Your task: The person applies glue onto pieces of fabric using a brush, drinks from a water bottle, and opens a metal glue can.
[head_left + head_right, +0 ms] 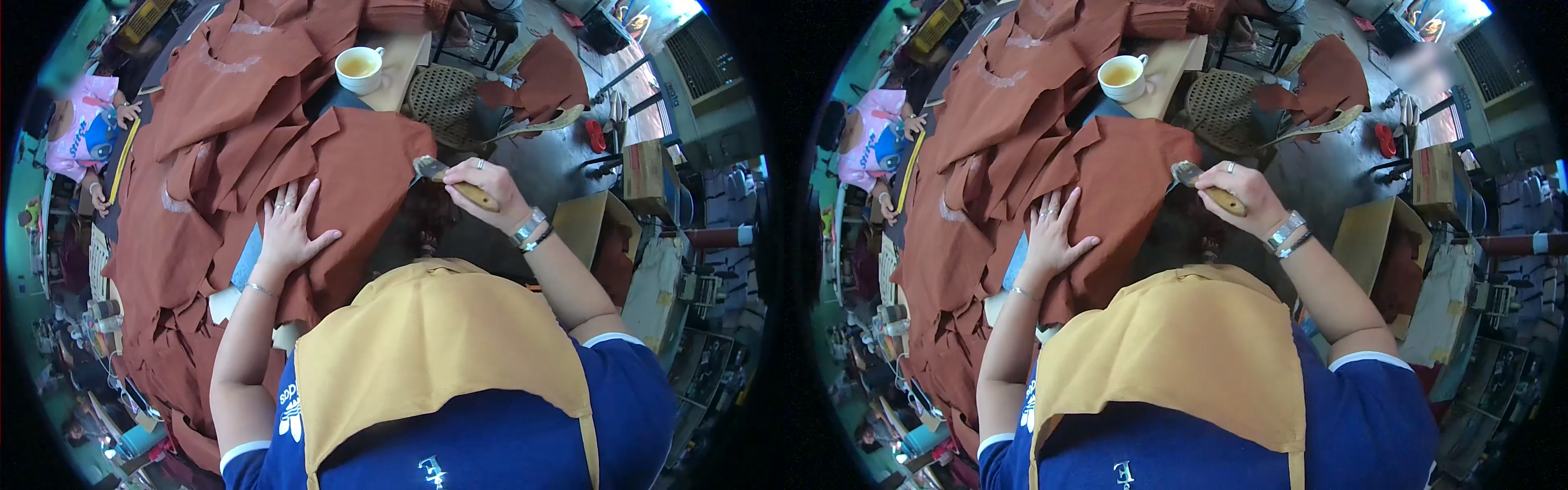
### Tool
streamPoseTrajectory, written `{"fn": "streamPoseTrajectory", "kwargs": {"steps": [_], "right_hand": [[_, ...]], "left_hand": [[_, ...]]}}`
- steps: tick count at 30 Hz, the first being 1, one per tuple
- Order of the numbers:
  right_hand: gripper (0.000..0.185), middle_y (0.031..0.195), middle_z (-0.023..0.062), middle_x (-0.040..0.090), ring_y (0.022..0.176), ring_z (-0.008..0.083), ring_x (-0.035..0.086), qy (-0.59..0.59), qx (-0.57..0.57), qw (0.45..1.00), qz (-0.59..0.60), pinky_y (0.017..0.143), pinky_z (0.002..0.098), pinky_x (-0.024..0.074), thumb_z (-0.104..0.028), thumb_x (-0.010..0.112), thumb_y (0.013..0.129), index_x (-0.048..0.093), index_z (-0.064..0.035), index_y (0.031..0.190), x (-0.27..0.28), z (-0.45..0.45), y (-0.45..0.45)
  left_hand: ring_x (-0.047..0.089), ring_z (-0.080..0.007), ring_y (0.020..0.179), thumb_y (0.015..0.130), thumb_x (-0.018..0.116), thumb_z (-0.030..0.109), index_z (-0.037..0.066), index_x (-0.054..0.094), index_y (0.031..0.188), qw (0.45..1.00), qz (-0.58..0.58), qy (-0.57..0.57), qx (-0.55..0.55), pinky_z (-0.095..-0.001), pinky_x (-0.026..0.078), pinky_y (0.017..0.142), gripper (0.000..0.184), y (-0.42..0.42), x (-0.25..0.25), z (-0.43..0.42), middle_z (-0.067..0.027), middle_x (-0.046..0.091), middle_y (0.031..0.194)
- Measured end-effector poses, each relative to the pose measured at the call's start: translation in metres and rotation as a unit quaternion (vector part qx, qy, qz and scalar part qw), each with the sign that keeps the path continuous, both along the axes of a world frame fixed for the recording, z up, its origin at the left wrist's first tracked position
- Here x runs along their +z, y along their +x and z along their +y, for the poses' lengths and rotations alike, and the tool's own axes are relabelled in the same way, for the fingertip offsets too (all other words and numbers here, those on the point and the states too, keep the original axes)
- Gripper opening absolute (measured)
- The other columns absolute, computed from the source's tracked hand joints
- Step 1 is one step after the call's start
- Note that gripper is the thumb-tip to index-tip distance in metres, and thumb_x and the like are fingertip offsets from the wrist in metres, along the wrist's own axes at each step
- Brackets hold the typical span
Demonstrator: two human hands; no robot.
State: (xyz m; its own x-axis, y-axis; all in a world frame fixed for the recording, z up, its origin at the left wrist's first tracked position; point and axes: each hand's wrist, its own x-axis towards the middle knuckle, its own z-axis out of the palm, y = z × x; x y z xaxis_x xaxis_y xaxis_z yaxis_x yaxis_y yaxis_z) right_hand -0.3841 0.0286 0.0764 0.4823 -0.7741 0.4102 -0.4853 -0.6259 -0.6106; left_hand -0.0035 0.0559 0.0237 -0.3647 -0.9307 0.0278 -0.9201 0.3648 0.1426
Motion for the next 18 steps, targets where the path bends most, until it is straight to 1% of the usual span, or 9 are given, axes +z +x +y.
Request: {"fn": "streamPoseTrajectory", "kwargs": {"steps": [2,4,5,7,9,10,12,15,18], "right_hand": [[0.013,0.088,0.012,0.07,0.081,0.0282,0.068,0.065,-0.011,0.998,0.016,0.074,0.0358,0.055,-0.008,0.074,0.078,0.07,-0.0047,0.089,0.017,-0.002,-0.014],[0.011,0.084,0.0127,0.069,0.078,0.0283,0.068,0.061,-0.053,0.995,0.057,0.072,0.0351,0.0543,-0.008,0.073,0.077,0.07,-0.0032,0.086,0.033,-0.004,-0.024],[0.012,0.083,0.0124,0.07,0.077,0.0282,0.068,0.064,-0.088,0.993,0.045,0.072,0.0345,0.0538,-0.009,0.073,0.077,0.071,-0.0031,0.088,0.038,-0.005,-0.022],[0.013,0.083,0.0122,0.069,0.077,0.0283,0.068,0.045,-0.066,0.997,-0.005,0.071,0.0345,0.0536,-0.01,0.073,0.077,0.072,-0.0036,0.089,0.036,-0.011,-0.006],[0.014,0.084,0.0121,0.069,0.077,0.0271,0.068,0.041,-0.035,0.998,-0.044,0.071,0.0352,0.0533,-0.011,0.073,0.078,0.072,-0.0048,0.09,0.03,-0.014,0.015],[0.015,0.089,0.0102,0.072,0.081,0.0224,0.069,0.038,-0.011,0.999,0.001,0.074,0.0318,0.0539,-0.008,0.075,0.079,0.072,-0.0029,0.093,0.023,-0.016,0.02],[0.014,0.082,0.0131,0.071,0.075,0.026,0.069,0.075,0.005,0.997,-0.013,0.07,0.0353,0.0538,-0.013,0.072,0.077,0.073,-0.0047,0.088,0.017,-0.018,0.015],[0.013,0.075,0.0149,0.071,0.07,0.0254,0.07,0.155,-0.088,0.978,0.105,0.069,0.0331,0.0554,-0.013,0.071,0.074,0.073,-0.002,0.081,0.045,-0.019,-0.014],[0.013,0.079,0.0143,0.071,0.073,0.0251,0.07,0.075,-0.093,0.991,0.054,0.071,0.0331,0.0553,-0.012,0.071,0.076,0.072,-0.0025,0.085,0.045,-0.021,-0.012]], "left_hand": [[0.024,-0.045,0.146,0.08,0.061,0.071,0.019,0.028,0.157,1.0,-0.003,0.0,-0.001,-0.0625,0.017,0.116,0.1,0.0,-0.001,0.0,-0.0264,0.028,0.158],[0.024,-0.0451,0.146,0.08,0.06,0.072,0.019,0.027,0.158,1.0,-0.004,0.006,0.003,-0.0623,0.017,0.116,0.1,0.0,-0.001,0.0,-0.0265,0.029,0.157],[0.025,-0.0452,0.145,0.08,0.06,0.073,0.018,0.029,0.157,1.0,-0.001,0.027,0.008,-0.0618,0.017,0.116,0.1,0.0,0.001,-0.001,-0.0269,0.03,0.156],[0.027,-0.0452,0.144,0.079,0.059,0.074,0.016,0.032,0.156,0.997,0.005,0.068,0.02,-0.0609,0.015,0.116,0.1,-0.004,0.009,-0.004,-0.0277,0.033,0.154],[0.029,-0.0452,0.143,0.079,0.059,0.074,0.016,0.032,0.156,0.999,0.001,0.038,0.01,-0.0604,0.015,0.116,0.1,-0.002,0.004,-0.006,-0.0278,0.035,0.153],[0.029,-0.0452,0.143,0.079,0.059,0.075,0.016,0.032,0.156,1.0,-0.001,0.022,0.006,-0.0601,0.015,0.116,0.1,-0.002,0.001,-0.008,-0.0279,0.036,0.152],[0.029,-0.0452,0.143,0.079,0.058,0.075,0.017,0.032,0.156,1.0,-0.002,0.006,-0.004,-0.0593,0.015,0.117,0.099,0.0,-0.002,-0.011,-0.0281,0.036,0.152],[0.03,-0.0453,0.143,0.079,0.058,0.075,0.018,0.032,0.156,1.0,0.009,0.012,-0.009,-0.0583,0.016,0.117,0.099,0.0,0.001,-0.014,-0.0283,0.037,0.151],[0.031,-0.0454,0.142,0.08,0.058,0.075,0.019,0.031,0.156,1.0,0.007,-0.01,-0.023,-0.0579,0.017,0.117,0.098,0.0,-0.002,-0.02,-0.0287,0.039,0.15]]}}
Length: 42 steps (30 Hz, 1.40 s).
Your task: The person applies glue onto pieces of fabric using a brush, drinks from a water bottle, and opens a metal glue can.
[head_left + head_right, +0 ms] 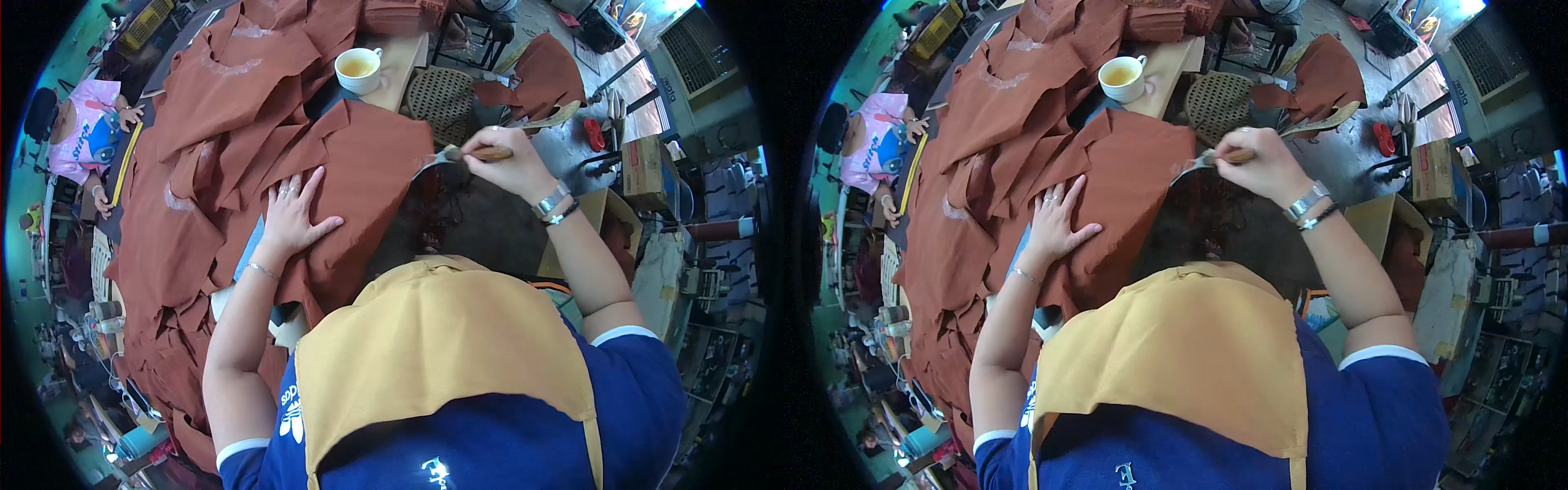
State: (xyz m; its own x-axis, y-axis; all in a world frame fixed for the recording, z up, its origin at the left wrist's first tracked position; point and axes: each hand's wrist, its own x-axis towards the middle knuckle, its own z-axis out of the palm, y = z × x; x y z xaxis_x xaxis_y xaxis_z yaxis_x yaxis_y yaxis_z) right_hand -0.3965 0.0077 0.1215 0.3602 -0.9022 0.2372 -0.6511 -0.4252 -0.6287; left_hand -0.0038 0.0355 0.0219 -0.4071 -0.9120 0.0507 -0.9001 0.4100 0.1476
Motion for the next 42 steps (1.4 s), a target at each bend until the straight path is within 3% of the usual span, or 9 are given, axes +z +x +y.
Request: {"fn": "streamPoseTrajectory", "kwargs": {"steps": [6,9,16,20,24,30,38,40,42], "right_hand": [[0.012,0.08,0.014,0.07,0.075,0.0252,0.07,0.001,0.141,0.988,-0.068,0.069,0.0344,0.0544,-0.011,0.072,0.075,0.07,-0.0025,0.084,-0.021,-0.007,0.026],[0.011,0.08,0.0139,0.07,0.075,0.0252,0.07,0.051,0.062,0.993,0.091,0.069,0.0342,0.0548,-0.01,0.072,0.075,0.07,-0.003,0.083,0.001,-0.011,-0.006],[0.014,0.082,0.0122,0.071,0.075,0.0267,0.069,0.002,0.182,0.978,-0.099,0.069,0.0343,0.0544,-0.013,0.073,0.076,0.07,-0.0028,0.085,-0.025,-0.006,0.037],[0.015,0.076,0.0125,0.069,0.071,0.0273,0.069,0.0,0.104,0.989,0.103,0.067,0.0352,0.0549,-0.012,0.074,0.072,0.069,-0.0028,0.083,-0.008,-0.016,-0.008],[0.014,0.081,0.013,0.07,0.077,0.0272,0.07,0.0,0.129,0.99,-0.064,0.072,0.0348,0.055,-0.01,0.073,0.074,0.07,-0.0027,0.086,0.002,-0.006,0.028],[0.014,0.084,0.0136,0.071,0.079,0.0277,0.07,0.05,0.155,0.984,-0.077,0.072,0.0338,0.0551,-0.01,0.073,0.075,0.07,-0.0021,0.085,-0.022,-0.009,0.044],[0.015,0.08,0.013,0.071,0.077,0.0256,0.071,0.065,0.14,0.988,-0.026,0.072,0.0323,0.0552,-0.012,0.073,0.074,0.071,-0.0019,0.085,-0.008,-0.015,0.047],[0.015,0.08,0.0132,0.072,0.076,0.0254,0.071,0.077,0.133,0.988,-0.006,0.071,0.0321,0.0548,-0.012,0.073,0.075,0.071,-0.0013,0.085,-0.009,-0.016,0.048],[0.015,0.08,0.0135,0.072,0.075,0.0254,0.071,0.093,0.124,0.988,-0.003,0.071,0.0321,0.0545,-0.012,0.073,0.075,0.071,-0.0012,0.084,-0.009,-0.016,0.051]], "left_hand": [[0.034,-0.0458,0.14,0.08,0.058,0.075,0.02,0.03,0.156,0.999,-0.021,0.028,-0.014,-0.0593,0.021,0.115,0.097,-0.001,0.005,-0.016,-0.0289,0.04,0.148],[0.034,-0.0462,0.14,0.08,0.057,0.075,0.021,0.029,0.156,0.999,-0.022,0.024,-0.034,-0.0604,0.022,0.115,0.098,0.002,0.003,-0.026,-0.0289,0.04,0.148],[0.036,-0.0468,0.138,0.081,0.052,0.077,0.019,0.026,0.157,0.993,-0.053,0.017,-0.101,-0.0593,0.023,0.115,0.099,0.0,0.008,-0.06,-0.0278,0.041,0.147],[0.04,-0.0465,0.135,0.083,0.052,0.076,0.019,0.025,0.158,0.986,-0.086,0.046,-0.133,-0.056,0.026,0.115,0.098,-0.001,0.017,-0.082,-0.0282,0.044,0.144],[0.044,-0.045,0.13,0.085,0.053,0.072,0.018,0.028,0.157,0.983,-0.11,0.045,-0.141,-0.0524,0.029,0.114,0.093,-0.006,0.028,-0.09,-0.0251,0.047,0.143],[0.034,-0.0367,0.144,0.092,0.061,0.042,0.017,0.044,0.148,0.996,-0.074,-0.014,-0.038,-0.0591,0.024,0.116,0.063,-0.04,0.034,0.026,-0.019,0.041,0.152],[0.031,-0.0372,0.146,0.092,0.061,0.041,0.021,0.05,0.144,0.979,-0.105,0.036,0.17,-0.0752,0.019,0.109,0.057,0.051,0.038,0.053,-0.0155,0.037,0.157],[0.026,-0.0368,0.148,0.095,0.058,0.038,0.017,0.051,0.143,0.948,-0.19,-0.013,0.255,-0.0752,0.019,0.109,0.053,0.06,0.038,0.054,-0.0166,0.032,0.159],[0.02,-0.0381,0.15,0.097,0.055,0.043,0.019,0.044,0.148,0.962,-0.087,-0.117,0.231,-0.0725,0.018,0.111,0.057,0.037,0.036,0.057,-0.0156,0.022,0.163]]}}
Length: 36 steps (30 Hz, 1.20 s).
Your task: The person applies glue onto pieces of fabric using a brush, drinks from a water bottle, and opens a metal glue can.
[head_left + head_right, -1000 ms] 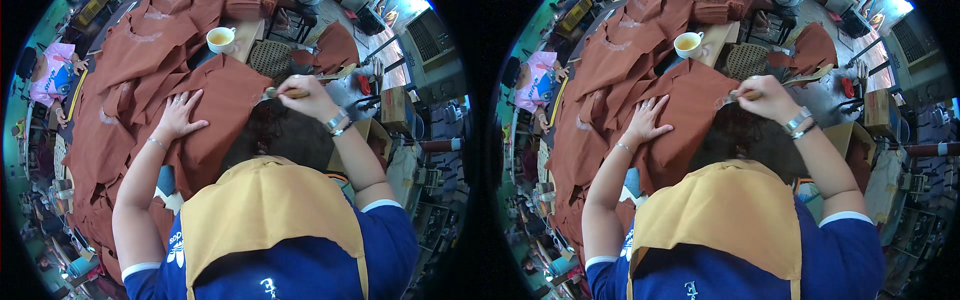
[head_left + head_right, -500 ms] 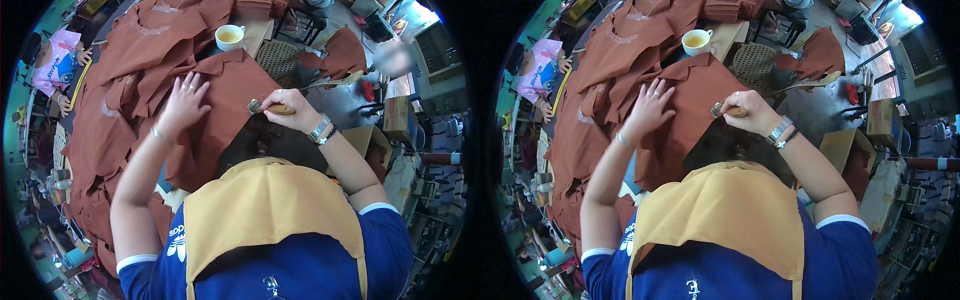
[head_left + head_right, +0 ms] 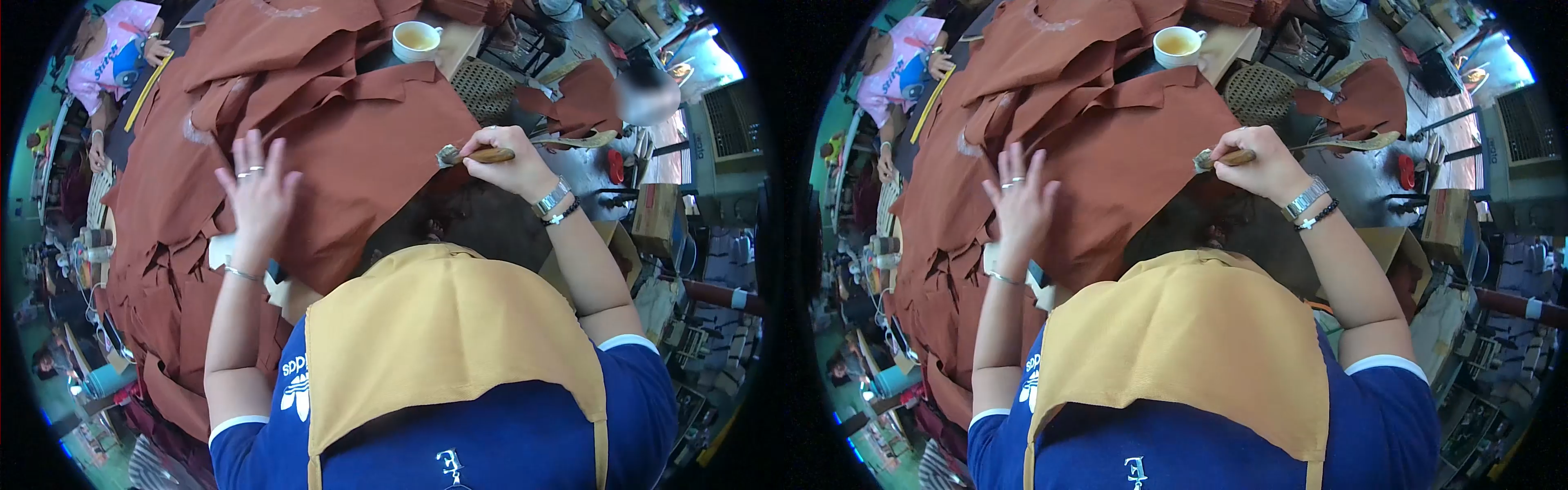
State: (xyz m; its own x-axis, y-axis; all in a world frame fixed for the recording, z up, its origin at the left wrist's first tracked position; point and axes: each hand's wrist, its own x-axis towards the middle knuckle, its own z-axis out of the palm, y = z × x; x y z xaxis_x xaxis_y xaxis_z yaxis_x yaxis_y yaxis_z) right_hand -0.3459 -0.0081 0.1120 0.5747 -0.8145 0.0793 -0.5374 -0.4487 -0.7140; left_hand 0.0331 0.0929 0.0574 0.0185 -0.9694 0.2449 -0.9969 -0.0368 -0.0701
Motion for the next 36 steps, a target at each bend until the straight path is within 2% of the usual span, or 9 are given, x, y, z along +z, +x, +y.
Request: {"fn": "streamPoseTrajectory", "kwargs": {"steps": [2,4,7,10,14,19,26,30,36], "right_hand": [[0.015,0.078,0.0146,0.071,0.074,0.0255,0.071,-0.007,-0.003,1.0,0.005,0.069,0.0319,0.0541,-0.013,0.073,0.074,0.071,-0.001,0.084,0.003,0.001,0.002],[0.015,0.077,0.0148,0.07,0.073,0.0256,0.07,-0.028,0.001,1.0,0.008,0.068,0.0319,0.054,-0.013,0.073,0.074,0.071,-0.0011,0.083,0.004,0.002,-0.002],[0.015,0.075,0.0148,0.07,0.073,0.0261,0.07,-0.013,-0.037,0.989,0.141,0.069,0.0325,0.0542,-0.013,0.073,0.074,0.072,-0.0013,0.084,0.018,0.0,-0.031],[0.015,0.077,0.0147,0.07,0.073,0.0263,0.07,-0.059,-0.078,0.993,0.072,0.069,0.0331,0.0542,-0.012,0.073,0.075,0.072,-0.0016,0.086,0.023,0.011,-0.031],[0.015,0.082,0.015,0.07,0.075,0.0258,0.07,-0.075,-0.012,0.993,-0.092,0.069,0.0327,0.0534,-0.011,0.073,0.077,0.071,-0.0012,0.088,-0.003,0.026,0.015],[0.014,0.081,0.0152,0.07,0.074,0.0277,0.07,-0.074,-0.052,0.994,0.053,0.069,0.034,0.0539,-0.01,0.072,0.074,0.071,-0.0025,0.086,0.007,0.026,-0.013],[0.011,0.086,0.0121,0.071,0.078,0.0228,0.07,-0.089,0.062,0.993,-0.056,0.072,0.0313,0.0539,-0.009,0.074,0.078,0.071,-0.0013,0.086,-0.01,0.041,0.029],[0.014,0.078,0.014,0.069,0.074,0.0275,0.069,-0.125,-0.002,0.988,0.095,0.07,0.0352,0.0547,-0.01,0.072,0.073,0.07,-0.0047,0.085,0.003,0.033,-0.011],[0.013,0.083,0.0141,0.069,0.076,0.0282,0.069,-0.086,0.061,0.991,-0.084,0.071,0.034,0.054,-0.008,0.073,0.078,0.069,-0.0003,0.088,0.003,0.054,0.048]], "left_hand": [[0.019,-0.0375,0.151,0.092,0.057,0.056,0.021,0.043,0.15,0.99,0.061,0.028,-0.122,-0.0704,0.016,0.113,0.07,-0.023,-0.013,0.014,-0.0172,0.024,0.163],[0.018,-0.0377,0.151,0.087,0.058,0.065,0.024,0.041,0.152,0.977,0.128,0.128,-0.113,-0.0688,0.014,0.114,0.079,-0.034,-0.032,0.022,-0.0167,0.024,0.163],[0.018,-0.0371,0.151,0.086,0.058,0.066,0.025,0.038,0.153,0.977,0.127,0.124,-0.121,-0.0654,0.015,0.116,0.082,-0.018,-0.035,0.01,-0.0151,0.023,0.163],[0.018,-0.037,0.151,0.085,0.058,0.067,0.026,0.038,0.153,0.975,0.132,0.12,-0.134,-0.0651,0.015,0.117,0.082,-0.014,-0.034,-0.004,-0.015,0.023,0.163],[0.018,-0.0372,0.151,0.085,0.057,0.067,0.027,0.038,0.153,0.974,0.13,0.114,-0.149,-0.0648,0.015,0.117,0.082,-0.013,-0.035,-0.011,-0.0153,0.023,0.163],[0.018,-0.0374,0.151,0.085,0.057,0.068,0.027,0.038,0.154,0.973,0.133,0.11,-0.155,-0.065,0.015,0.117,0.082,-0.014,-0.04,-0.012,-0.0159,0.024,0.163],[0.019,-0.0369,0.151,0.086,0.056,0.069,0.026,0.038,0.154,0.972,0.132,0.105,-0.166,-0.0641,0.015,0.117,0.082,-0.019,-0.04,-0.019,-0.0156,0.024,0.163],[0.019,-0.0361,0.151,0.086,0.056,0.069,0.026,0.037,0.154,0.97,0.133,0.106,-0.172,-0.063,0.014,0.118,0.082,-0.019,-0.04,-0.021,-0.0142,0.024,0.163],[0.018,-0.0352,0.151,0.087,0.056,0.068,0.027,0.036,0.154,0.97,0.131,0.103,-0.176,-0.0624,0.013,0.119,0.082,-0.018,-0.042,-0.03,-0.0125,0.022,0.164]]}}
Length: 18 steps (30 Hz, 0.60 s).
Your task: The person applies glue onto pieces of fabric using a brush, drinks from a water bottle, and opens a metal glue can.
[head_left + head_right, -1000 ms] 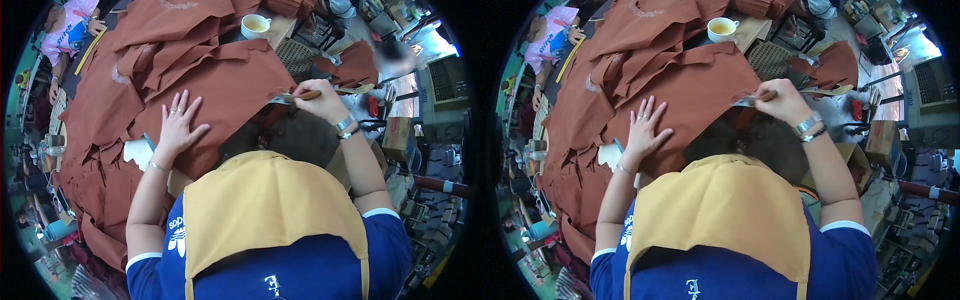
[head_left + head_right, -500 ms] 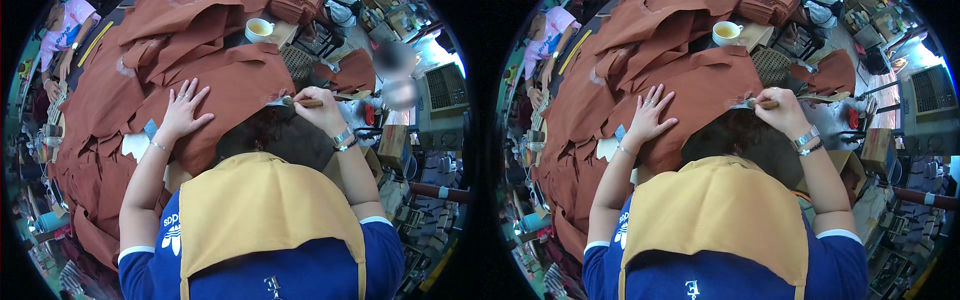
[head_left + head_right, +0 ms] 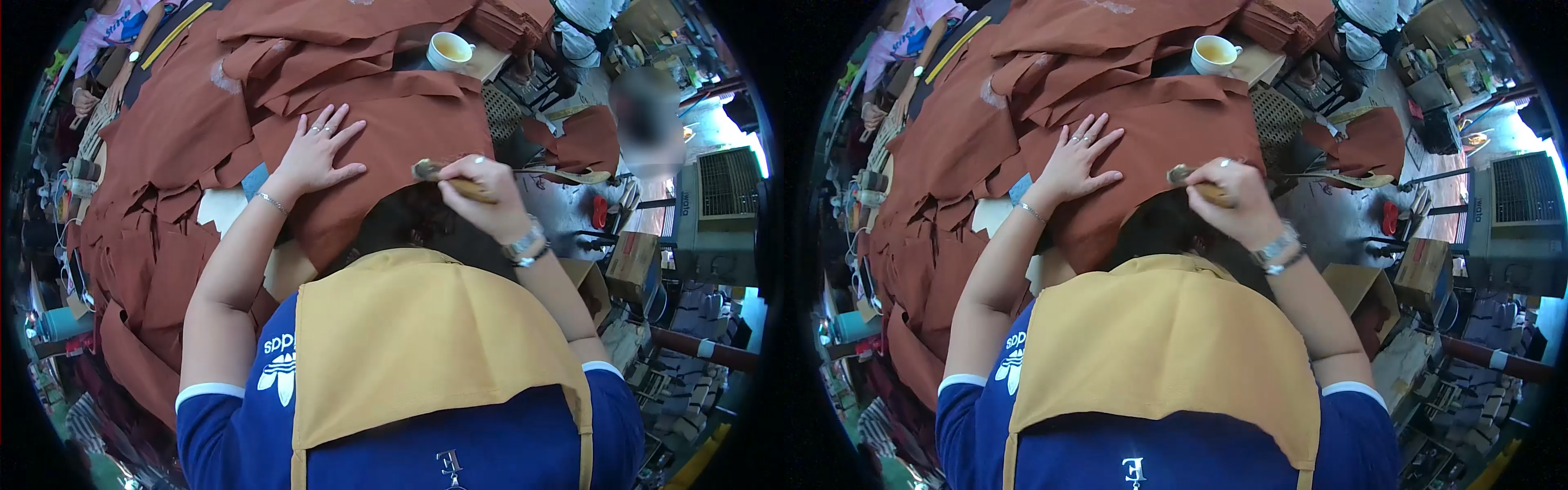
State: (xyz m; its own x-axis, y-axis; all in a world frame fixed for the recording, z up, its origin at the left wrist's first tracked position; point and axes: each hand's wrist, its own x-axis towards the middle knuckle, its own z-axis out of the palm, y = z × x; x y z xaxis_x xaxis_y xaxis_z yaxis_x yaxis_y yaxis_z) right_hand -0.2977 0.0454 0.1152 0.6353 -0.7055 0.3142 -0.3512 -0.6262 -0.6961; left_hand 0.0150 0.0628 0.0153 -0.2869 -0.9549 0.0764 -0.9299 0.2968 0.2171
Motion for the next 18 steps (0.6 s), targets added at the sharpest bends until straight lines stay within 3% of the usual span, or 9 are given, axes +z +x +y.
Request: {"fn": "streamPoseTrajectory", "kwargs": {"steps": [2,5,8,10,12,16,18], "right_hand": [[0.012,0.082,0.0144,0.069,0.075,0.0279,0.069,0.0,0.024,1.0,0.017,0.071,0.0344,0.0541,-0.008,0.073,0.078,0.069,-0.0008,0.087,-0.016,0.0,-0.009],[0.01,0.083,0.0137,0.069,0.075,0.0275,0.069,-0.008,-0.046,0.992,0.121,0.071,0.0335,0.0544,-0.008,0.072,0.078,0.069,-0.001,0.085,0.0,-0.007,-0.04],[0.011,0.086,0.0132,0.07,0.077,0.0263,0.07,0.009,-0.04,0.998,0.049,0.072,0.033,0.0544,-0.007,0.072,0.077,0.069,-0.001,0.086,0.017,0.005,-0.012],[0.013,0.086,0.0134,0.07,0.081,0.0259,0.07,-0.006,0.028,1.0,-0.008,0.073,0.0339,0.0534,-0.006,0.073,0.078,0.069,-0.0009,0.089,0.007,0.008,0.017],[0.011,0.086,0.0148,0.069,0.081,0.027,0.069,0.008,0.07,0.997,0.036,0.073,0.0342,0.0531,-0.007,0.072,0.079,0.068,-0.0009,0.088,-0.009,0.007,0.024],[0.013,0.077,0.0135,0.068,0.072,0.0281,0.069,-0.016,0.029,0.992,0.119,0.069,0.0349,0.0537,-0.009,0.073,0.076,0.068,-0.0026,0.086,0.004,-0.002,-0.01],[0.012,0.079,0.0141,0.067,0.073,0.0281,0.068,-0.001,0.031,0.996,0.09,0.07,0.0351,0.0535,-0.008,0.072,0.077,0.068,-0.0022,0.087,0.011,0.0,-0.003]], "left_hand": [[0.018,-0.0352,0.151,0.087,0.056,0.069,0.027,0.036,0.154,1.0,0.001,-0.003,-0.004,-0.0624,0.013,0.119,0.082,0.002,-0.001,-0.001,-0.0127,0.023,0.164],[0.022,-0.0376,0.15,0.087,0.051,0.072,0.024,0.039,0.153,1.0,0.0,-0.025,-0.013,-0.0639,0.016,0.118,0.082,0.003,0.0,-0.001,-0.0163,0.027,0.161],[0.023,-0.0377,0.149,0.087,0.051,0.072,0.024,0.039,0.153,0.999,0.003,-0.03,-0.017,-0.0651,0.016,0.117,0.082,0.003,0.0,-0.002,-0.0173,0.028,0.161],[0.02,-0.0365,0.15,0.087,0.054,0.07,0.027,0.037,0.154,1.0,0.002,-0.012,-0.011,-0.0651,0.015,0.117,0.081,0.002,0.0,-0.003,-0.0152,0.025,0.162],[0.018,-0.0362,0.151,0.087,0.055,0.069,0.028,0.036,0.154,1.0,0.005,-0.003,-0.009,-0.0652,0.014,0.117,0.081,0.003,0.001,-0.002,-0.0144,0.024,0.163],[0.018,-0.0369,0.151,0.087,0.055,0.069,0.027,0.037,0.154,1.0,0.015,-0.012,-0.009,-0.0656,0.015,0.117,0.082,0.002,-0.003,-0.005,-0.0154,0.024,0.163],[0.018,-0.0371,0.151,0.086,0.055,0.069,0.026,0.037,0.154,1.0,0.013,-0.014,-0.012,-0.0656,0.015,0.117,0.082,0.002,-0.005,-0.006,-0.0156,0.024,0.162]]}}
